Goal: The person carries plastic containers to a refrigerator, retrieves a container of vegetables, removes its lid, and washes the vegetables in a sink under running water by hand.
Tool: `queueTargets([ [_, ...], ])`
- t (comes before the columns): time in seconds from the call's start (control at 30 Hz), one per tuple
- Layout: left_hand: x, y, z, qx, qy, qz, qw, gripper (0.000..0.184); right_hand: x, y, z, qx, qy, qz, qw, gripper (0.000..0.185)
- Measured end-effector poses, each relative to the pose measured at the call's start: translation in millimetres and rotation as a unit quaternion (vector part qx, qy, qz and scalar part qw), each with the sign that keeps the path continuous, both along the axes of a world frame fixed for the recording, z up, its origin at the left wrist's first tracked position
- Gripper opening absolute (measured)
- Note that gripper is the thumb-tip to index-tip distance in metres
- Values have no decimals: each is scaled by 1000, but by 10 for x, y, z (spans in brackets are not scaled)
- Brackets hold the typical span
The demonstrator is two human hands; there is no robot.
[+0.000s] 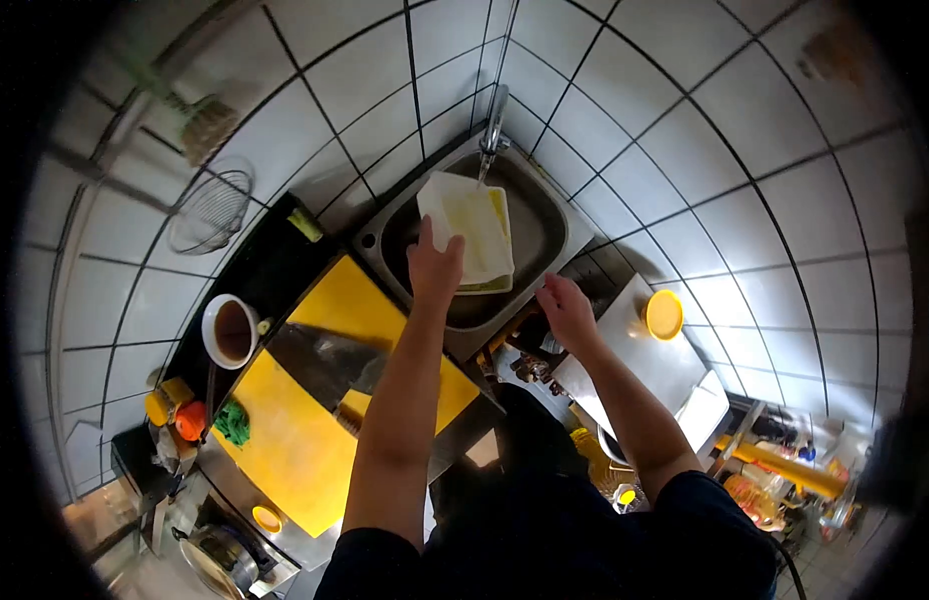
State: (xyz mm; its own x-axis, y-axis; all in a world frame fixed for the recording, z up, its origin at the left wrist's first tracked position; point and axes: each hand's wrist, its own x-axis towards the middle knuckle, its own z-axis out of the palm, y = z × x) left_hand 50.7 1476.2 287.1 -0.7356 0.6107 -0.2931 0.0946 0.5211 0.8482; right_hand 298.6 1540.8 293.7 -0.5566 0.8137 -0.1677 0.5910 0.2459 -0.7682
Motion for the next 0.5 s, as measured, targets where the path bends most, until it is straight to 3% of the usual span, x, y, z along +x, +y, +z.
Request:
queueTargets([
  [0.03,-29,81,66,-17,29,-23,999,75,-115,139,-129,11,46,-31,998,32],
  [0.13,-160,159,-253,35,36,-27,998,75,-439,725,-364,-40,-79,-10,996,35],
  [0.23,-280,84,-539,96,-8,-31,995,73,-794,1052,-482,14,-26,3,1000,36],
  [0.33,-225,60,-480,187,-109,31,976,68,-1234,1299,-313,-103,-87,0,991,37],
  [0.5,-118,230,-570,314,-240,41,917,61,-1348,1360,-304,-299,97,8,949,48],
])
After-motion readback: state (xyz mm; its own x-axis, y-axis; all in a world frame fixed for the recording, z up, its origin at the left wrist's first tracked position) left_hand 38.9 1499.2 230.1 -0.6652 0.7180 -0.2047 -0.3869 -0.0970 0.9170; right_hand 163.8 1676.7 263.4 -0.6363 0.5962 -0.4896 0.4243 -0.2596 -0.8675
